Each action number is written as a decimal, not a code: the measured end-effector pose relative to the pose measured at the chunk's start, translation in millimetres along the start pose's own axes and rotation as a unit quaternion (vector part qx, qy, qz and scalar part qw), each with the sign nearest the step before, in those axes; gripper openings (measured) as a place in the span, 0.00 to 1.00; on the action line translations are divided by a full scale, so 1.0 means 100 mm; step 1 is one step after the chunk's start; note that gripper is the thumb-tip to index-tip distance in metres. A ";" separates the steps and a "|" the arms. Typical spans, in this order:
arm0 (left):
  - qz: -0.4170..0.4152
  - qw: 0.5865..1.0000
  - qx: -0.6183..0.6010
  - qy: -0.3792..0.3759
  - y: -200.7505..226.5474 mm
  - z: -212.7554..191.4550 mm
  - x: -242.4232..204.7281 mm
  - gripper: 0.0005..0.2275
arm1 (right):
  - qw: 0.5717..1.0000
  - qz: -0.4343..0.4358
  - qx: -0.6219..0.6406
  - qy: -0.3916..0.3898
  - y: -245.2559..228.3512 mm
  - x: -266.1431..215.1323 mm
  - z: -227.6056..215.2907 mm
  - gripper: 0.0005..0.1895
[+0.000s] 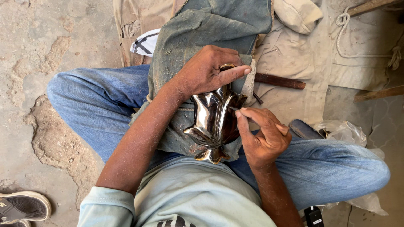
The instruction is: The person sits cross-legged on the floor and uses a small tool to rub and polish a shiny, multi-lobed metal object resting on a cloth pad. The person then uses a wooden mallet to tap the object repeatedly.
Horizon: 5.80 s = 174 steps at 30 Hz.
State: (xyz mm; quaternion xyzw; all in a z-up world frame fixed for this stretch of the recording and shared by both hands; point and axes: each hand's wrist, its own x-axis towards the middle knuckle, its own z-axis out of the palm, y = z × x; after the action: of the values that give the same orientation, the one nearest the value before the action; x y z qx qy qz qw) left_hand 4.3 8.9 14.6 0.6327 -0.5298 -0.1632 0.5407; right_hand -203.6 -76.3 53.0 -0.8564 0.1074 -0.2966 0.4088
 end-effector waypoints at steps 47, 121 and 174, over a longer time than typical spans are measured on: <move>0.030 0.999 0.038 -0.008 -0.07 0.03 0.01 0.13 | 0.994 -0.052 0.079 -0.053 0.06 -0.28 -0.10 0.15; -0.174 0.930 0.075 0.315 0.94 -0.22 -1.11 0.10 | 0.994 0.089 0.050 -0.033 -0.36 -0.12 -0.10 0.13; -0.156 0.905 0.070 0.391 0.84 -0.09 -1.37 0.09 | 0.995 -0.006 0.038 -0.088 -0.36 -0.11 0.08 0.13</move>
State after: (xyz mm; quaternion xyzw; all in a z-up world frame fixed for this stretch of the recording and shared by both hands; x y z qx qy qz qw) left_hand -83.3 142.1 39.6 0.7565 -0.1810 0.0523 0.6263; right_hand -209.7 -43.6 72.3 -0.8637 0.0547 -0.2258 0.4472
